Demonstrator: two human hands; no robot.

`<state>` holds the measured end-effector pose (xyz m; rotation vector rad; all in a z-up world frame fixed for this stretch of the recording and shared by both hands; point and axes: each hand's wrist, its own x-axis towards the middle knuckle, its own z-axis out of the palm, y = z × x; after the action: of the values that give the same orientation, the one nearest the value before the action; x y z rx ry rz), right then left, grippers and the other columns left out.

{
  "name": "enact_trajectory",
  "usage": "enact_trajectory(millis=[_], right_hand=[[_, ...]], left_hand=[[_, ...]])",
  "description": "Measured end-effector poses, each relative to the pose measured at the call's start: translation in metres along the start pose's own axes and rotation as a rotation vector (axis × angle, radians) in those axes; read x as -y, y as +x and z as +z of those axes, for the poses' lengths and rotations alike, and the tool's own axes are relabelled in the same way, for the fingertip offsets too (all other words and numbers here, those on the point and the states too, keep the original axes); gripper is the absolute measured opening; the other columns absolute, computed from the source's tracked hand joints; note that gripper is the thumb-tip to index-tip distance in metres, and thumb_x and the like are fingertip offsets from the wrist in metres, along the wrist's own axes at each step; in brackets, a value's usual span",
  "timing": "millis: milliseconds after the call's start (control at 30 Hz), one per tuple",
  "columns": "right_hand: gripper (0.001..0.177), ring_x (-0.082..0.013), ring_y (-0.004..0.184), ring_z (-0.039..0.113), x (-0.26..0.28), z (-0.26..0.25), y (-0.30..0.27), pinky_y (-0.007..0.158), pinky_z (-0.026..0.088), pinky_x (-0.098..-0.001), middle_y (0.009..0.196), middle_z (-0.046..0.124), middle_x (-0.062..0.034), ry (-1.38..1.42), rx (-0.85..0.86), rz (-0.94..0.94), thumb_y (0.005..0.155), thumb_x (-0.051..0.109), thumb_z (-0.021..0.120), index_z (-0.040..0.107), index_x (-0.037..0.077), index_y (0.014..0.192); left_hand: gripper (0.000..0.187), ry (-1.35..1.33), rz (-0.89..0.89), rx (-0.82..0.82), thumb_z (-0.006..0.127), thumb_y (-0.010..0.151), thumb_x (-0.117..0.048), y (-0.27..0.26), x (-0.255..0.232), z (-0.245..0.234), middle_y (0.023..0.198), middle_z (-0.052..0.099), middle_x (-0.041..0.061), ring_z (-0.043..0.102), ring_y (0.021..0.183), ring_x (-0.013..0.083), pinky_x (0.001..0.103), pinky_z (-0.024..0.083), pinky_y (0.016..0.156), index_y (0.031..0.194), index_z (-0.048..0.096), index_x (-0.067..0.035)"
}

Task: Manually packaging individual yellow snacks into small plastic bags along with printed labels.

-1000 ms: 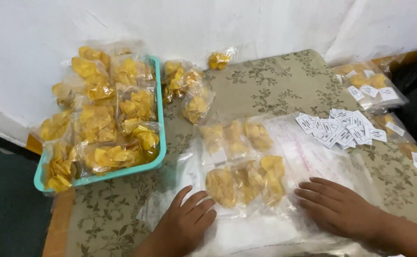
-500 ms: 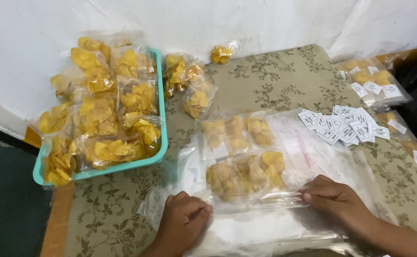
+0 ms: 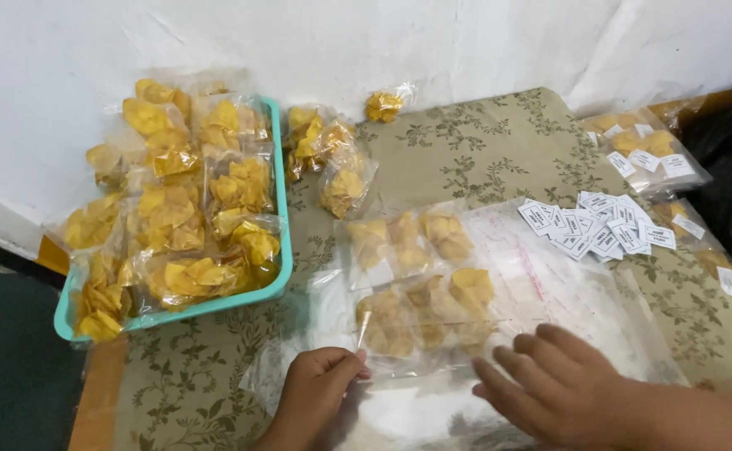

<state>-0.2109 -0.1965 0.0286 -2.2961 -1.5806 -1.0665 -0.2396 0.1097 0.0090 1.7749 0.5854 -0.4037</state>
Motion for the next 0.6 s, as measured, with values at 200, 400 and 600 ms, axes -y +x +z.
enact_trajectory(millis=[200, 400, 600], right_hand=[[0.049, -0.0362, 0.092, 0.062, 0.019, 0.059, 0.018, 0.071, 0.051, -0.0431, 0.128, 0.062, -0.0246, -0.295, 0.388, -0.148, 0.098, 0.019, 0.047, 0.056, -0.002, 0.141], [0.066, -0.0346, 0.078, 0.061, -0.012, 0.076, 0.057, 0.052, 0.048, -0.0350, 0.095, 0.065, -0.0213, -0.367, 0.458, -0.107, 0.077, 0.005, 0.063, 0.054, -0.004, 0.142], [0.053, -0.0236, 0.089, 0.079, -0.103, -0.009, 0.171, 0.077, 0.063, -0.0428, 0.098, 0.082, -0.0024, 0.203, 0.965, 0.700, 0.098, 0.038, 0.060, 0.050, 0.032, 0.149]], left_hand=[[0.034, -0.141, 0.080, -0.011, 0.072, 0.094, -0.020, 0.007, 0.015, -0.002, 0.071, 0.077, 0.010, 0.064, 0.072, 0.0160, 0.029, 0.047, 0.070, 0.071, 0.081, 0.003], [0.020, -0.597, 0.336, -0.142, 0.064, 0.096, -0.008, 0.026, 0.037, -0.003, 0.083, 0.076, 0.018, 0.068, 0.081, 0.0271, 0.035, 0.051, 0.081, 0.092, 0.077, 0.007], [0.023, -0.646, 0.284, -0.218, 0.060, 0.095, -0.003, 0.023, 0.029, -0.006, 0.095, 0.076, 0.020, 0.065, 0.082, 0.0296, 0.040, 0.054, 0.083, 0.113, 0.073, 0.003]])
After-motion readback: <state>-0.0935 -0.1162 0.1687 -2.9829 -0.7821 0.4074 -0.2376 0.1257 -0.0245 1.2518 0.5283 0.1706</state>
